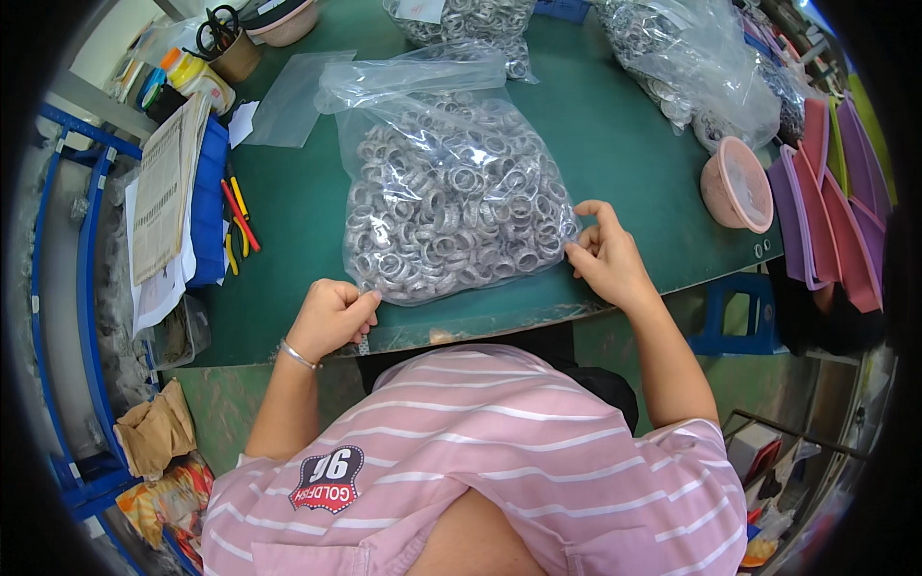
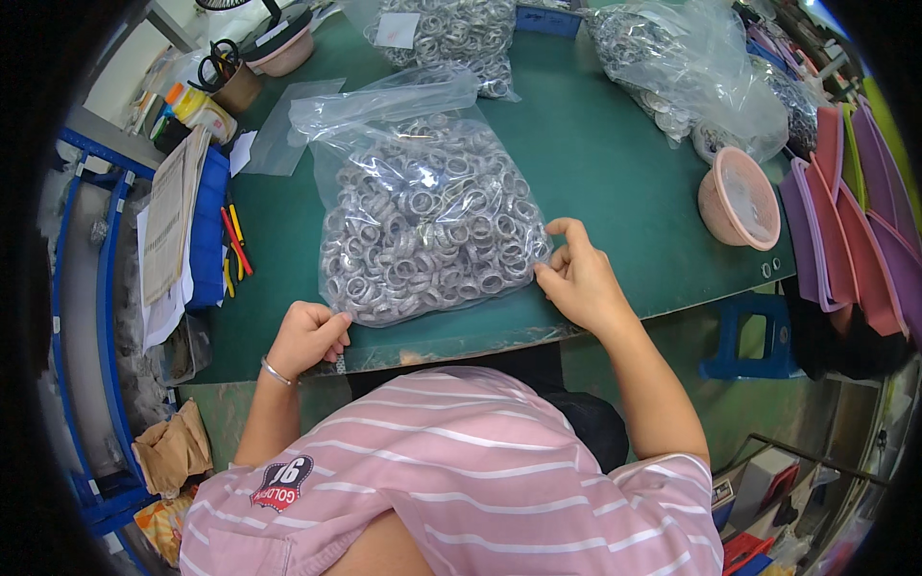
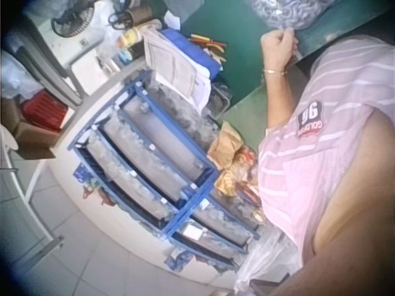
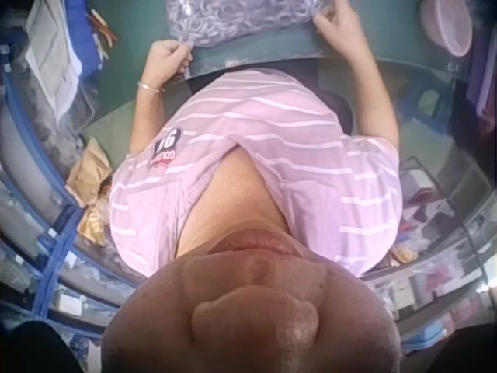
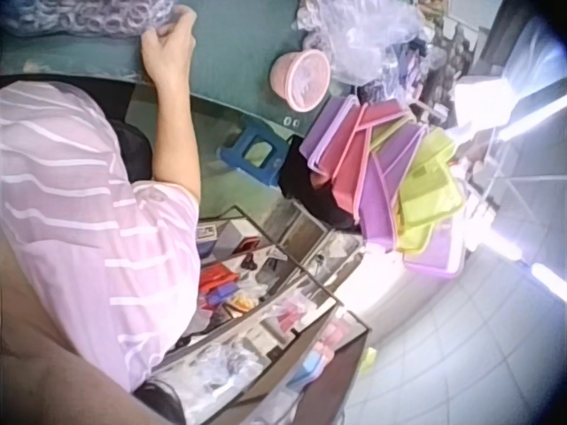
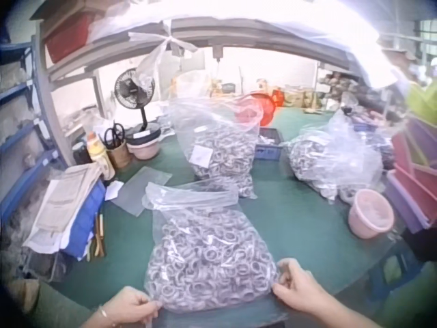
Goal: The person picks up metal rings from a pile on the workstation, counts them one by one, and places them into a clear plastic bag.
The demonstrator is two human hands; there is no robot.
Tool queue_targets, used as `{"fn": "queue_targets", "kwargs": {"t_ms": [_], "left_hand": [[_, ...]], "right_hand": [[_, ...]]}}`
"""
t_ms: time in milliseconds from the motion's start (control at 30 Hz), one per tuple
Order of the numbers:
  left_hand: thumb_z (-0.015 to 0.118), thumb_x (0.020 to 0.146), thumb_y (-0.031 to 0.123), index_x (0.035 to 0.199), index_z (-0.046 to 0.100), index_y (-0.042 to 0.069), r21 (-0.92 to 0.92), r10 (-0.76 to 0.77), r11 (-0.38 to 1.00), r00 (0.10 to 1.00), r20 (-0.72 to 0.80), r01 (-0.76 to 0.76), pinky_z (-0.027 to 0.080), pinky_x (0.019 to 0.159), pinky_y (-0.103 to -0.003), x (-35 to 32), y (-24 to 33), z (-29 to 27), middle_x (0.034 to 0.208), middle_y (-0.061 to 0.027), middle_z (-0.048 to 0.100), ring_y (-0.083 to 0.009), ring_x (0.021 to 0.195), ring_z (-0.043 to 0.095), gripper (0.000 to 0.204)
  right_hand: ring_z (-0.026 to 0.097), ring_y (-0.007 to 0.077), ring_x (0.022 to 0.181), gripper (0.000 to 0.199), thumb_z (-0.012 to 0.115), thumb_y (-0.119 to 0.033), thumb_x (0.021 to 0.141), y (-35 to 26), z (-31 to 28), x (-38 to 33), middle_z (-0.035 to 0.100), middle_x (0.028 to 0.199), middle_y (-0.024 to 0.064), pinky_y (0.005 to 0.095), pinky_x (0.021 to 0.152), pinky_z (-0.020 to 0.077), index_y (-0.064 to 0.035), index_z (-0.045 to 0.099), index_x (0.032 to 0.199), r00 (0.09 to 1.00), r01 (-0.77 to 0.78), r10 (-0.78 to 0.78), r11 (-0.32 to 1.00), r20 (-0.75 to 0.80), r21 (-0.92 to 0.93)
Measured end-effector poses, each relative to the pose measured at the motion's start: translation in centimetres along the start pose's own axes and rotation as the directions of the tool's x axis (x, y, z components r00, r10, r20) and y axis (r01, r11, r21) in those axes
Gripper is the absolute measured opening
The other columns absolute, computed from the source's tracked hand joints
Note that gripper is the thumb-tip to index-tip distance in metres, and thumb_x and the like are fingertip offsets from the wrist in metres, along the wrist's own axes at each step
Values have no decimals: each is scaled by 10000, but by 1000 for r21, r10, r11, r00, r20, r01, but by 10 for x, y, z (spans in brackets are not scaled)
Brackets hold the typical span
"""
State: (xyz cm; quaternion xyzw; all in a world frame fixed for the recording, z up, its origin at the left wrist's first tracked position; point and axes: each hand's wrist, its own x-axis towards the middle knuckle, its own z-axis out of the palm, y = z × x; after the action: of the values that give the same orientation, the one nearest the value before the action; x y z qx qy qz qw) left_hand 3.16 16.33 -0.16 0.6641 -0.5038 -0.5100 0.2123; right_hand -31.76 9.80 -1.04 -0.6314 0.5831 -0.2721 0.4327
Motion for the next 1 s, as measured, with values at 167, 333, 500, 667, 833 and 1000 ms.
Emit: {"fn": "queue_targets", "kwargs": {"t_ms": [167, 333, 500, 667, 833, 1000], "left_hand": [[605, 911, 193, 566, 595, -15, 32, 100, 994, 995, 21, -100, 407, 384, -228, 0, 0, -2, 504, -60, 576, -93, 405, 530, 403], [545, 905, 108, 487, 497, 20, -445, 451, 807, 891, 44, -387, 306, 331, -266, -13, 3, -19, 447, -72, 524, -117, 330, 435, 430], [451, 907, 67, 460, 456, 48, -908, 691, 251, 719, -74, -335, 319, 300, -277, -25, 41, -22, 411, -84, 483, -159, 287, 405, 447], [346, 967, 199, 496, 544, 114, -972, 721, 45, 681, -128, -231, 377, 332, -263, -22, 79, -42, 452, -43, 549, -147, 314, 455, 518], [212, 1029, 259, 555, 582, 120, -983, 770, 1, 627, -118, -186, 387, 411, -265, -3, 117, -70, 520, -29, 567, -137, 393, 461, 617], [285, 1033, 240, 578, 563, 112, -975, 776, -17, 612, -152, -221, 364, 416, -263, 24, 149, -95, 515, -10, 503, -134, 408, 424, 549]], "right_hand": [[506, 95, 531, 299, 539, 18, 864, 22, 4, 0, 531, 615, 14, 246, 495, 385, -24, 485, 1156, 983, 184, -183, 955, -29, 234], [418, 77, 452, 228, 513, 64, 836, -4, 1, -6, 491, 562, 19, 221, 424, 309, -45, 515, 1036, 996, 81, -68, 629, -49, 773], [297, 82, 350, 159, 468, 31, 853, -57, -27, -15, 435, 498, 31, 222, 359, 229, -90, 484, 954, 974, 215, -138, 326, -179, 921], [270, 76, 335, 125, 460, -9, 896, -100, -58, 4, 413, 483, 13, 225, 350, 212, -112, 472, 968, 907, 323, -342, 193, -245, 926], [294, 87, 357, 114, 482, -11, 902, -137, -78, 38, 433, 528, 18, 222, 371, 238, -118, 505, 935, 903, 285, -368, 120, -224, 951], [307, 99, 383, 149, 501, 20, 885, -161, -85, 85, 444, 569, 38, 237, 385, 247, -75, 506, 1000, 871, 357, -386, 73, -304, 931]]}}
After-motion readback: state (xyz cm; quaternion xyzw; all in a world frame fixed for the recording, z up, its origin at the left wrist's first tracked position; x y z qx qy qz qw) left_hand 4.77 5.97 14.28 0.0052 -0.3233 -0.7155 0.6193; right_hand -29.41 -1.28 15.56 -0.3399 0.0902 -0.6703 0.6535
